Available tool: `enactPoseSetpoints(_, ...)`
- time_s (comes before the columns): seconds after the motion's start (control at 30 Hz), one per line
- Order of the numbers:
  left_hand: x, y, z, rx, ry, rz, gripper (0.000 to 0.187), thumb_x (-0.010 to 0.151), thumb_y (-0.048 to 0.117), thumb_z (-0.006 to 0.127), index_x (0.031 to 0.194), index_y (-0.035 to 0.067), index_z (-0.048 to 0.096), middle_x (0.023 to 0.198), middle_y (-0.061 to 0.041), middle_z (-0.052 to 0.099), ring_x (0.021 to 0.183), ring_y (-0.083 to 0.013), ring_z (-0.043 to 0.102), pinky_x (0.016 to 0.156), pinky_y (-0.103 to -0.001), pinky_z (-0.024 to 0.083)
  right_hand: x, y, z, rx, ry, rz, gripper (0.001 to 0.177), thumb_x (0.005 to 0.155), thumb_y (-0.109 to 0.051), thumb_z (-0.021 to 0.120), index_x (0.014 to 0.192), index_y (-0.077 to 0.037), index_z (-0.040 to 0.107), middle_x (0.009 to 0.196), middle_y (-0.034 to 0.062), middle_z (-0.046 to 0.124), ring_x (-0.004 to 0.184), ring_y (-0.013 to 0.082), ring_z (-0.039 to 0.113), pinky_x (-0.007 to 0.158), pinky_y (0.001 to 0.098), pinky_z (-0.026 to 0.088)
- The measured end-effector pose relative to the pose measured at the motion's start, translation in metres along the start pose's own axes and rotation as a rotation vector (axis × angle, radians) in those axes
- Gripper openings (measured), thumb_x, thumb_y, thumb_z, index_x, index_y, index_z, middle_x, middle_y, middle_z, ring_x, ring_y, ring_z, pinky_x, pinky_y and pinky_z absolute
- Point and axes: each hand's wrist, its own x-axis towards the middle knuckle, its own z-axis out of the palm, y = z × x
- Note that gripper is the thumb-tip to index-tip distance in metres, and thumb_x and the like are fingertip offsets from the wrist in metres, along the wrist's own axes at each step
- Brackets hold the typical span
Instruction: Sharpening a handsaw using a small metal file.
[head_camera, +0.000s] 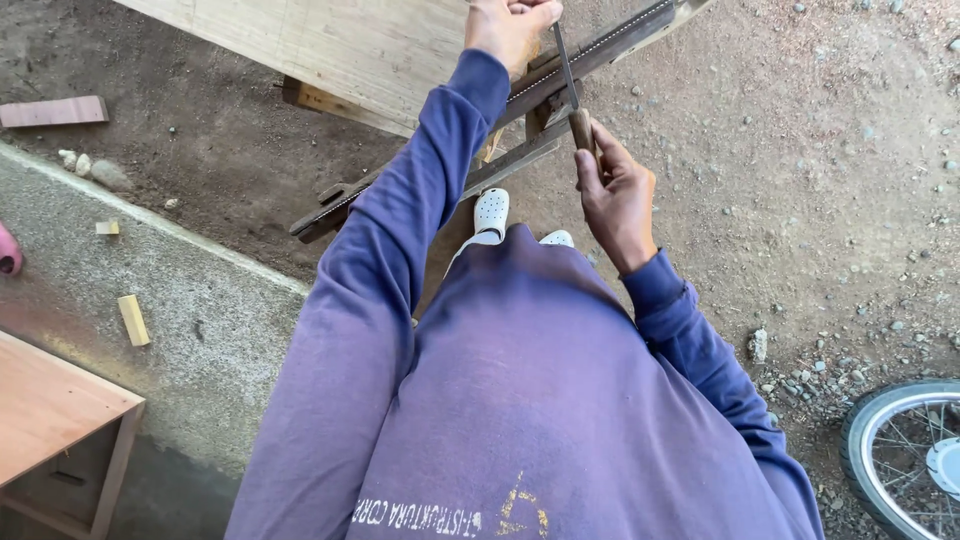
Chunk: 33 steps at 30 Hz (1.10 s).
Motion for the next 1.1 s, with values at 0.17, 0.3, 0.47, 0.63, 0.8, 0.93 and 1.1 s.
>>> enactPoseSetpoints(0.17,-0.009,0.029,0.002,0.097,0.048,-0.027,0.010,0.079,0.005,0.086,0.083,0.003,0.077,0.072,0.002,0.074,0.060,-0.0041,0.061,0.055,-0.021,0.052,-0.010,-0.012,-0.011,-0.049,0.008,-0.021,0.043,0.104,-0.010,0.067,0.146,-0.011,0.061,0.071,-0.0048,0.057,0.065,0.0025,0.054,0.058,0.0230,0.048)
enactPoseSetpoints(0.3,-0.025,0.031,0.002,0.234,-0.032,-0.072,0.011,0.079,0.009,0.088,0.082,0.005,0.078,0.071,0.001,0.074,0.061,-0.0022,0.062,0.056,-0.019,0.052,-0.028,0.001,-0.010,-0.095,0.033,-0.016,0.041,0.104,-0.010,0.068,0.145,-0.010,0.063,0.072,-0.0020,0.057,0.066,0.0035,0.053,0.061,0.0230,0.049)
enactPoseSetpoints(0.47,-0.003,0.022,-0.001,0.141,0.028,-0.005,0.011,0.078,0.011,0.087,0.083,0.006,0.078,0.072,0.002,0.075,0.061,-0.0027,0.061,0.057,-0.021,0.052,0.000,-0.015,0.003,-0.084,0.020,-0.009,0.042,0.105,-0.011,0.066,0.147,-0.010,0.061,0.071,-0.0018,0.058,0.065,0.0034,0.053,0.059,0.0234,0.048)
enactPoseSetpoints(0.63,-0.010,0.050,0.000,0.141,0.034,-0.115,0.009,0.078,0.011,0.086,0.079,0.006,0.079,0.070,0.002,0.075,0.059,-0.0044,0.059,0.056,-0.023,0.053,-0.009,-0.022,-0.003,-0.154,0.006,0.023,0.044,0.105,-0.011,0.067,0.148,-0.011,0.060,0.068,-0.0008,0.059,0.062,0.0048,0.055,0.055,0.0254,0.047)
enactPoseSetpoints(0.8,-0.022,0.067,-0.001,0.267,-0.079,-0.171,0.010,0.076,0.016,0.087,0.081,0.011,0.079,0.070,0.002,0.077,0.064,-0.0029,0.069,0.063,-0.021,0.057,-0.021,-0.008,0.000,-0.105,0.027,-0.028,0.044,0.106,-0.009,0.065,0.150,-0.009,0.058,0.078,-0.0032,0.066,0.071,0.0033,0.062,0.062,0.0236,0.053)
enactPoseSetpoints(0.93,0.002,0.053,-0.008,0.213,-0.049,-0.140,0.009,0.078,0.017,0.086,0.081,0.010,0.079,0.074,0.002,0.078,0.065,-0.0047,0.069,0.063,-0.023,0.059,0.005,-0.014,0.010,-0.023,0.024,0.017,0.045,0.106,-0.009,0.066,0.150,-0.010,0.058,0.076,-0.0019,0.063,0.070,0.0039,0.060,0.059,0.0237,0.050)
enactPoseSetpoints(1.1,-0.009,0.058,-0.005,0.193,-0.081,-0.166,0.012,0.080,0.018,0.085,0.082,0.010,0.076,0.074,0.001,0.076,0.063,-0.0055,0.065,0.061,-0.026,0.057,-0.011,-0.026,0.001,-0.110,0.034,0.089,0.043,0.104,-0.009,0.066,0.146,-0.011,0.061,0.077,-0.0019,0.066,0.068,0.0032,0.063,0.057,0.0224,0.051)
